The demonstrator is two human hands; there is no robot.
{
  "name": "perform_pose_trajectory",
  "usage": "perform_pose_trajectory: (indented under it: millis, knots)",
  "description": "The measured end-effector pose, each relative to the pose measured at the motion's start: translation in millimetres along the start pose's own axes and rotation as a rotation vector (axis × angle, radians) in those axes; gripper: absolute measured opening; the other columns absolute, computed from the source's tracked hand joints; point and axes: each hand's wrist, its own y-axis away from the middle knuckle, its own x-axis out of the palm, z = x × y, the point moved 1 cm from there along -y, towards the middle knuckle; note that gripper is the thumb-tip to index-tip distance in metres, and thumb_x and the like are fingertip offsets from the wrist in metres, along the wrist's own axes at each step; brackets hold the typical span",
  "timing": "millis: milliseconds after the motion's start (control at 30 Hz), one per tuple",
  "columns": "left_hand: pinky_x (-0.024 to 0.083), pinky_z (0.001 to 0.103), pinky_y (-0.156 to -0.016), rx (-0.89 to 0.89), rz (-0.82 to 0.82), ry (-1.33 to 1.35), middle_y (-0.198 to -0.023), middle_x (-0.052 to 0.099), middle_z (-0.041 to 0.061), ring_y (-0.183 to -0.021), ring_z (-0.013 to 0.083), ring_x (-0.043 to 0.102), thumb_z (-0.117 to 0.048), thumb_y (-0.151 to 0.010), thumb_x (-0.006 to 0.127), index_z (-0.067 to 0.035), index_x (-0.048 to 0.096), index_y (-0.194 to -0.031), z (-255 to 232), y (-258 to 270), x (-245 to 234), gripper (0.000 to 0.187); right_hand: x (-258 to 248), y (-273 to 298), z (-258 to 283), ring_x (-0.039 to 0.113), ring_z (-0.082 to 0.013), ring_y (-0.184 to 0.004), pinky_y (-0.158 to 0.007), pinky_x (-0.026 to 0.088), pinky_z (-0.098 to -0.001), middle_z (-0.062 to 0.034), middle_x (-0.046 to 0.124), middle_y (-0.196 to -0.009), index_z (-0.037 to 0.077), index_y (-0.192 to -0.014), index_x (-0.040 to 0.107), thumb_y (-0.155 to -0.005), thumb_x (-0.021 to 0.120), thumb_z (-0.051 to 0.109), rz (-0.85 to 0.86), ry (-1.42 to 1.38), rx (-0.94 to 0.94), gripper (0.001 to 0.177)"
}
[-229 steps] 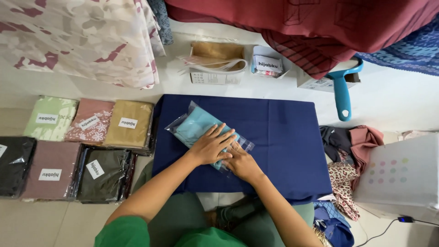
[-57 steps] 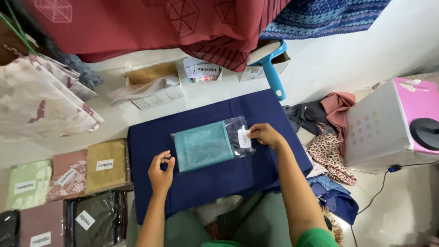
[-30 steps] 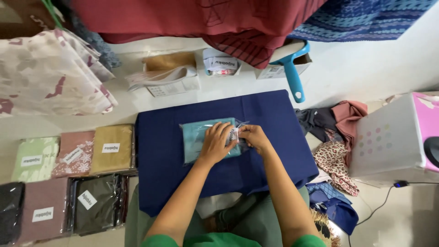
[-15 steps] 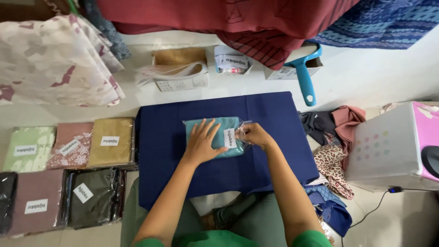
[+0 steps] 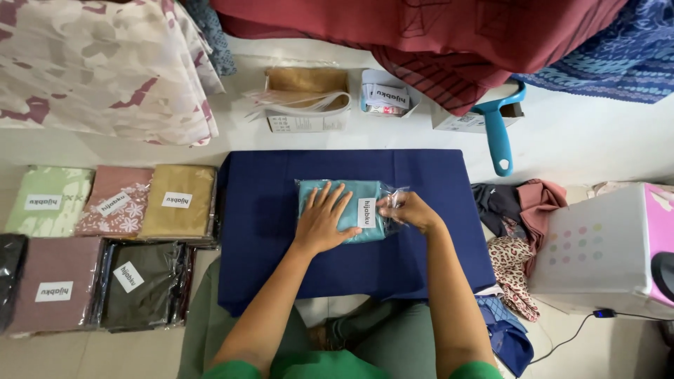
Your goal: Removing hijabs from packaging, cleaning them with a lint roller, and folding them for quality control.
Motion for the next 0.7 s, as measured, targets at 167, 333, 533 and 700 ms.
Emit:
perform_pose_trajectory:
  millis: [167, 333, 533, 700]
  knots:
    - [0.011, 0.057, -0.127, -0.017, 0.013, 0.011, -0.165, 0.034, 0.012, -0.155, 0.0376, 0.023, -0.075, -0.092, 0.049, -0.018, 0.037, -0.159, 0.5, 0.2, 1.4, 0.089, 12.1, -20.3, -21.5, 0.060, -0.0183, -0.069, -0.060, 0.050, -0.0306, -0.0149, 0.070, -0.078, 0.000, -0.087, 0.080, -0.069, 0.098, 0.016, -0.066, 0.125, -0.060, 0.030]
    - [0.011, 0.059, -0.126, -0.010, 0.033, 0.047, -0.165, 0.033, 0.013, -0.155, 0.0387, 0.023, -0.076, -0.093, 0.046, -0.017, 0.036, -0.160, 2.1, -0.3, -2.2, 0.090, 22.0, -16.5, -9.6, 0.060, -0.0201, -0.071, -0.062, 0.050, -0.0343, -0.0148, 0.066, -0.072, -0.001, -0.076, 0.074, -0.080, 0.081, 0.007, -0.118, 0.219, -0.080, 0.011]
    - [0.013, 0.059, -0.126, -0.008, 0.017, 0.062, -0.165, 0.034, 0.014, -0.155, 0.0388, 0.024, -0.075, -0.093, 0.047, -0.017, 0.035, -0.160, 0.3, 2.2, -9.8, 0.089, 22.7, -36.5, -26.8, 0.068, -0.0248, -0.071, -0.065, 0.054, -0.0390, -0.0108, 0.071, -0.073, 0.010, -0.076, 0.078, -0.079, 0.079, 0.027, -0.103, 0.483, 0.033, 0.018]
    - [0.017, 0.061, -0.125, 0.013, -0.018, 0.076, -0.162, 0.038, 0.016, -0.154, 0.0409, 0.026, -0.072, -0.093, 0.052, -0.014, 0.039, -0.158, -0.1, 3.9, -12.7, 0.088, 33.3, -50.3, -36.7, 0.074, -0.0317, -0.082, -0.076, 0.058, -0.0412, -0.0094, 0.074, -0.076, 0.011, -0.068, 0.073, -0.058, 0.090, 0.064, -0.228, 0.744, 0.052, 0.056]
